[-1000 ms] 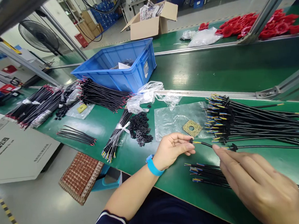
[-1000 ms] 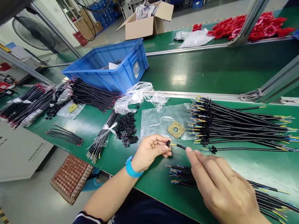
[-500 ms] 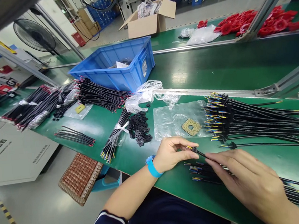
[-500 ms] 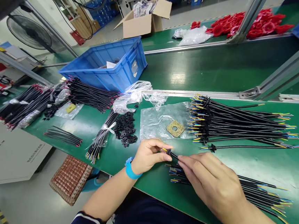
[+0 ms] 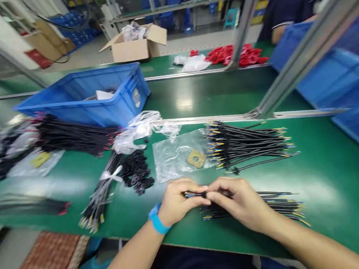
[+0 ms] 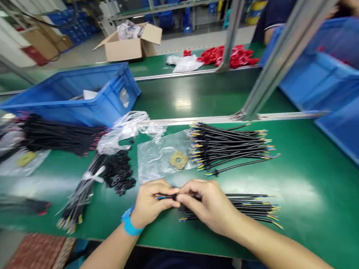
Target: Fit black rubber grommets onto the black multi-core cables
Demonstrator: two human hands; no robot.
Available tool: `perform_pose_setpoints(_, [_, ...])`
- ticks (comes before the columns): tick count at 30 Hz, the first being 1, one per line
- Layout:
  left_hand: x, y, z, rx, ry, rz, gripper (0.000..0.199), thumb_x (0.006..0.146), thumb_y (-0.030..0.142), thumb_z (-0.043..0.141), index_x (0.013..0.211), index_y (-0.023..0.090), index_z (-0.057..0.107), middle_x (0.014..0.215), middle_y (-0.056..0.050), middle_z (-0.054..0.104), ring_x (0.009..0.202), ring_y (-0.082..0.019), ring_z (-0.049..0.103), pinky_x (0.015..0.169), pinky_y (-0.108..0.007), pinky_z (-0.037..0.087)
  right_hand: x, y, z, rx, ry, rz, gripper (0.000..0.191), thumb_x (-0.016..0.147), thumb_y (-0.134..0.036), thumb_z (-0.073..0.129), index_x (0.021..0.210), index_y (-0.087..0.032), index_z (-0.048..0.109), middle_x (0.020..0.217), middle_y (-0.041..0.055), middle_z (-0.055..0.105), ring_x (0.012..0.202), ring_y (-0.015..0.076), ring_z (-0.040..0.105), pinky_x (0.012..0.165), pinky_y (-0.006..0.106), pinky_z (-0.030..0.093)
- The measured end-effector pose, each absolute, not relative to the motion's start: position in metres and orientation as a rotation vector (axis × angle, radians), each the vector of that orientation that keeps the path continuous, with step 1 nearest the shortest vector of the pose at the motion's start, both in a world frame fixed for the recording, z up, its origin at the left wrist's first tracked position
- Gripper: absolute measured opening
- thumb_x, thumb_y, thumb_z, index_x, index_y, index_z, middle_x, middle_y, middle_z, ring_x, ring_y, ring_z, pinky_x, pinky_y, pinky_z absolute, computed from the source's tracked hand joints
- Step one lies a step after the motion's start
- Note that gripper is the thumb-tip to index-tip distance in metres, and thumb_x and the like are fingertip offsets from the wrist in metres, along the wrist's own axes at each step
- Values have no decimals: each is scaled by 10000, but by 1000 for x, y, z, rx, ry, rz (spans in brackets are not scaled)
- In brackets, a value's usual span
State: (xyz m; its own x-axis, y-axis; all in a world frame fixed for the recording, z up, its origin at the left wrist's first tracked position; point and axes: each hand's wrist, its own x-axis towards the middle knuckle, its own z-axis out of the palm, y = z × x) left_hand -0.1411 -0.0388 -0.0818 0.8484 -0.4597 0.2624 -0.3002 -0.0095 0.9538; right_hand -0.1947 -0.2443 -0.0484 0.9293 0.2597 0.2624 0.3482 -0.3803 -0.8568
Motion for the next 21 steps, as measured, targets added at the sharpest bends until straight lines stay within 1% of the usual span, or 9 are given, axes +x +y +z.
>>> perform_pose_setpoints(3, [-141, -39, -85, 1573, -557, -199, 416, 747, 591, 918, 927, 218, 893, 748, -98, 799, 649, -158, 709, 658, -257, 546, -191, -249, -51, -1969, -438, -41, 179, 1017, -297, 644, 906, -253, 777, 811, -30, 769, 688, 109, 706, 630, 190, 532])
perform_pose_setpoints(6, [-139, -38, -92, 1551, -542, -236, 464, 754, 630, 897, 944, 207, 892, 772, -96, 798, 687, -162, 716, 686, -261, 552, -187, -252, -52, -2000, -423, -14, 195, 998, -411, 670, 910, -294, 800, 819, -37, 780, 679, 117, 717, 629, 191, 543])
perform_pose_setpoints(9, [-139, -40, -97, 1526, -597, -235, 518, 737, 665, 890, 937, 187, 888, 762, -94, 787, 692, -159, 715, 683, -258, 559, -189, -253, -48, -2020, -377, 54, 317, 989, -540, 651, 865, -294, 808, 808, -19, 779, 676, 132, 717, 622, 207, 545])
perform_pose_setpoints(11, [-139, -40, -99, 1499, -636, -227, 508, 735, 647, 900, 935, 180, 887, 754, -91, 783, 677, -148, 705, 666, -247, 554, -190, -253, -47, -2025, -353, 124, 384, 981, -594, 636, 838, -280, 806, 798, 0, 775, 668, 147, 712, 601, 223, 540])
perform_pose_setpoints(13, [-139, -40, -99, 1482, -657, -219, 478, 751, 613, 904, 951, 180, 885, 761, -90, 785, 678, -141, 702, 666, -240, 552, -190, -253, -46, -2020, -347, 163, 394, 979, -598, 633, 827, -278, 805, 784, 2, 769, 655, 148, 704, 587, 224, 534])
perform_pose_setpoints(17, [-139, -39, -96, 1481, -672, -187, 422, 796, 556, 895, 995, 183, 883, 790, -92, 797, 700, -137, 704, 695, -236, 555, -190, -253, -47, -2028, -353, 72, 291, 975, -524, 657, 864, -306, 814, 771, -29, 759, 648, 117, 700, 592, 183, 533])
perform_pose_setpoints(21, [-139, -37, -93, 1496, -685, -182, 421, 812, 552, 884, 1026, 190, 883, 805, -95, 803, 711, -144, 714, 703, -238, 559, -190, -252, -46, -2017, -374, -5, 209, 963, -463, 683, 927, -320, 832, 743, -40, 739, 609, 96, 679, 538, 152, 514])
